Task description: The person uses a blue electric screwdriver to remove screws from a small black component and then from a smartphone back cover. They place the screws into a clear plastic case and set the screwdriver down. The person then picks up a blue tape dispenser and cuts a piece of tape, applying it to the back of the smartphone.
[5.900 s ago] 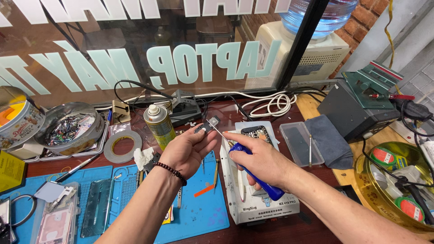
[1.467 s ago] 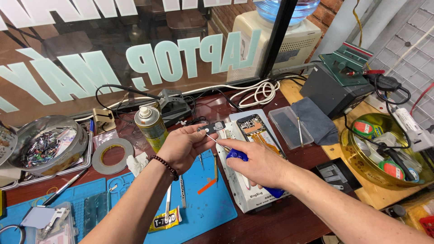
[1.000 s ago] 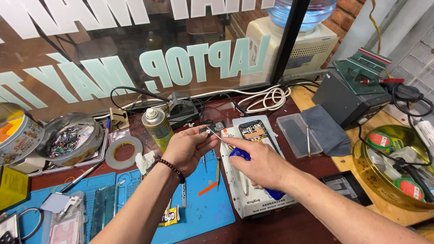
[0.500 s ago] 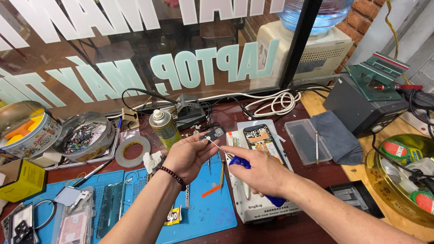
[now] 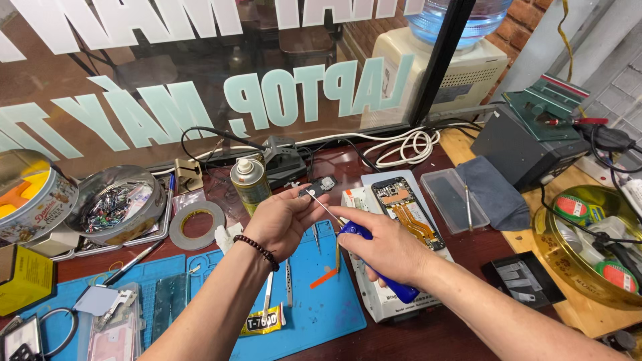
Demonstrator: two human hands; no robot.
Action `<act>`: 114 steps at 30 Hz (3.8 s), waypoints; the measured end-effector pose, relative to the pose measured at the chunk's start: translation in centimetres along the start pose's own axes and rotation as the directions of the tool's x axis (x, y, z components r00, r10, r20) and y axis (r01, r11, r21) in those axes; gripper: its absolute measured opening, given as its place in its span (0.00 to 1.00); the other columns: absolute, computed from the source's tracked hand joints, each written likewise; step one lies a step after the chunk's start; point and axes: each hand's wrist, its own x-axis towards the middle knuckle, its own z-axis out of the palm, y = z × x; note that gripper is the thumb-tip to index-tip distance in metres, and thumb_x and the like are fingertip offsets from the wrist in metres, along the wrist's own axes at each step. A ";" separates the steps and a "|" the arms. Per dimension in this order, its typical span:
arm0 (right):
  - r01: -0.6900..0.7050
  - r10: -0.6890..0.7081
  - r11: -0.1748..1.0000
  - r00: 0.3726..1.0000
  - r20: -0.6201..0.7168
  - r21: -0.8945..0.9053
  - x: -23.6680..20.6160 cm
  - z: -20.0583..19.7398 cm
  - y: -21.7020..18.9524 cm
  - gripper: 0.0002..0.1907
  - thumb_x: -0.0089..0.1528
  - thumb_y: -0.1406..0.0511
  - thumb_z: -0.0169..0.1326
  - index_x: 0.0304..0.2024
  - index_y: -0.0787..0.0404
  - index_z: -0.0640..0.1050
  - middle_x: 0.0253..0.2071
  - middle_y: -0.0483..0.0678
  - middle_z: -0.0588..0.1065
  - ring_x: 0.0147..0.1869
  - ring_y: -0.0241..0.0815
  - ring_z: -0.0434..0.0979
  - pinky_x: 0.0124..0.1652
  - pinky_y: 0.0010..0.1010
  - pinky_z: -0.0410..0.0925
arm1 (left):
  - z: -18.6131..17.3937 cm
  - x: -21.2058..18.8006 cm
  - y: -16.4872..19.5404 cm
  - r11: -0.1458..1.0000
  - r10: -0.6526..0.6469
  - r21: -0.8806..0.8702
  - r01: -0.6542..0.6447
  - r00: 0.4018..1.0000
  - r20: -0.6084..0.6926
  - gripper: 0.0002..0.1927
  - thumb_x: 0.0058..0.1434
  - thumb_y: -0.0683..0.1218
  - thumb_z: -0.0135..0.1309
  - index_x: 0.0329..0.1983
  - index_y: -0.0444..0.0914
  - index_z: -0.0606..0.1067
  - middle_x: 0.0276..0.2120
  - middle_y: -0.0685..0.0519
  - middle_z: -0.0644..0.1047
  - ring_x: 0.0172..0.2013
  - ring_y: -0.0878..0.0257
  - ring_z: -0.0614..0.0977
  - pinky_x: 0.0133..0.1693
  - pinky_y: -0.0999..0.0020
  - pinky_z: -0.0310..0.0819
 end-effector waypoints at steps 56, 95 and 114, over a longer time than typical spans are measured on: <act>-0.006 0.007 0.993 1.000 0.005 -0.119 -0.9 0.3 0.0 0.33 0.58 0.61 0.51 0.68 0.40 0.71 0.19 0.46 0.72 0.16 0.35 0.71 0.21 0.29 0.68 | -0.3 -1.0 -0.3 0.996 -0.036 0.078 0.035 0.999 0.017 0.15 0.67 0.36 0.46 0.57 0.29 0.70 0.47 0.42 0.77 0.51 0.52 0.83 0.50 0.65 0.83; -0.003 0.011 0.995 0.997 0.077 -0.104 -0.5 -1.0 1.0 0.33 0.59 0.61 0.51 0.69 0.41 0.70 0.21 0.43 0.71 0.17 0.34 0.71 0.20 0.27 0.68 | -1.2 -0.3 1.0 0.947 -0.135 0.303 0.103 0.987 0.087 0.05 0.67 0.36 0.48 0.44 0.31 0.73 0.39 0.44 0.81 0.40 0.58 0.85 0.47 0.64 0.84; -0.038 0.050 0.995 0.990 0.128 -0.097 -0.7 -2.0 0.9 0.32 0.60 0.61 0.51 0.69 0.40 0.70 0.20 0.41 0.69 0.16 0.33 0.69 0.18 0.27 0.66 | -0.7 -0.2 0.9 0.893 -0.132 0.442 0.089 0.989 0.066 0.05 0.65 0.35 0.49 0.43 0.31 0.70 0.37 0.41 0.82 0.40 0.52 0.86 0.43 0.62 0.86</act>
